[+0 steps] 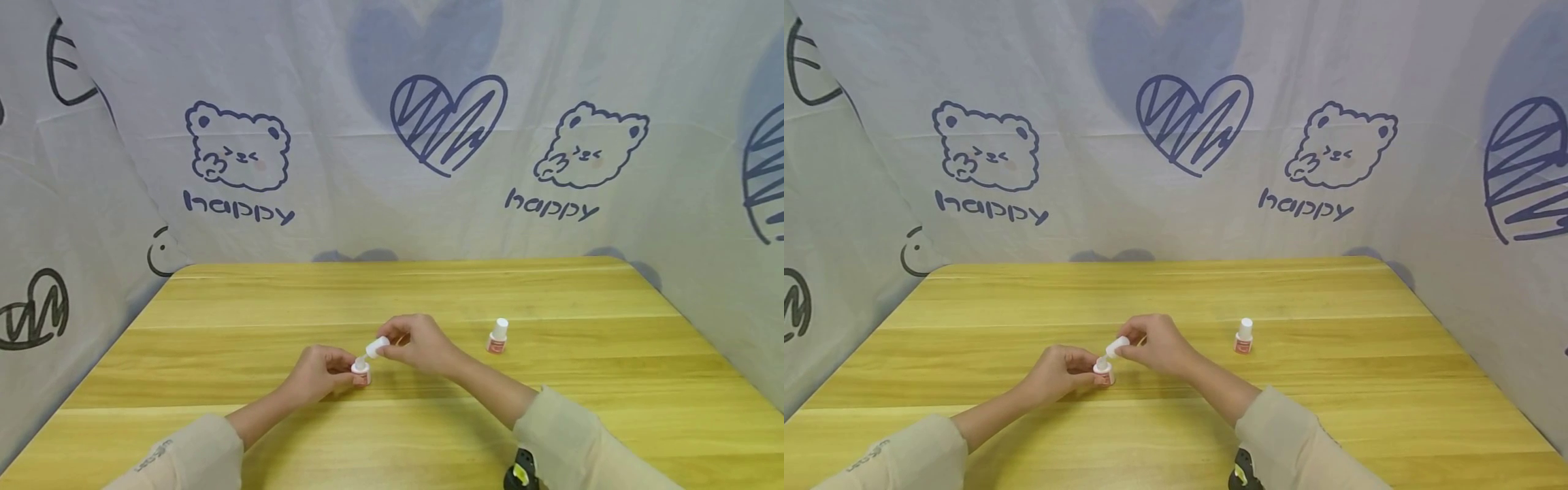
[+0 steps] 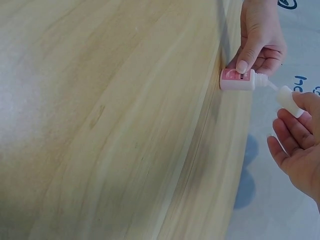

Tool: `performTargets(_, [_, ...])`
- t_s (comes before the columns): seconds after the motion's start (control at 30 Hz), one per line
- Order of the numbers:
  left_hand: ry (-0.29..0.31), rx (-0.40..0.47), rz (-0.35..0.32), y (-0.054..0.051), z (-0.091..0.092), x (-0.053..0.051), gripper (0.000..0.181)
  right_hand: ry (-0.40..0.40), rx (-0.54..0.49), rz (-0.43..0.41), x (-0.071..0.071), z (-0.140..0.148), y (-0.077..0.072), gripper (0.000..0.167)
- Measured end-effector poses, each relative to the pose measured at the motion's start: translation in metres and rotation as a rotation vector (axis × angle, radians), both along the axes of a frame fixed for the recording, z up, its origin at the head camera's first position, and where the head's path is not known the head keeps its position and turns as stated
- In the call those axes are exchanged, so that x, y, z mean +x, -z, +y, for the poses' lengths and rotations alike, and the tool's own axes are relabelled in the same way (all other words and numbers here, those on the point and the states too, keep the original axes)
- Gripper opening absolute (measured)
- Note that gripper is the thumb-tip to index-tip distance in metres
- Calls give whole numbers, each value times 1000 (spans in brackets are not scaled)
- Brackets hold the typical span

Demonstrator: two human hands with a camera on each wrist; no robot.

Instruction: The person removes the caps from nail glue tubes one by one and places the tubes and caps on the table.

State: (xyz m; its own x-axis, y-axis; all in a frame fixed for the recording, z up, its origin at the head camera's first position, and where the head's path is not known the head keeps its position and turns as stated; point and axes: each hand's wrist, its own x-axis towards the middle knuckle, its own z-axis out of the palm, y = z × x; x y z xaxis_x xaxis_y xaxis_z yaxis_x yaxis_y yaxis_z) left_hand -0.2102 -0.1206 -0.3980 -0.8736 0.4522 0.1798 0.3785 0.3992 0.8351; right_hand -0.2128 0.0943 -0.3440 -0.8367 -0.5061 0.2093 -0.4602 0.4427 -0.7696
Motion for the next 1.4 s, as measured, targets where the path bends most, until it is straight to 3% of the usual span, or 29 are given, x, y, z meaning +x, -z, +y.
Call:
performTargets(0.57, [-4,-17,10,-1,0,1,21,-2,4,-22,1,5,5,12])
performTargets(0.87, [-8,-13,1,-1,1,1,22,-39,13,56,1,6,12,9])
performTargets(1.1, [-16,-40,20,2,1,-1,22,-30,49,-3,0,0,18,10])
performTargets(1.4, [-22,-33,17,4,1,-2,23,-30,117,2,2,0,19,11])
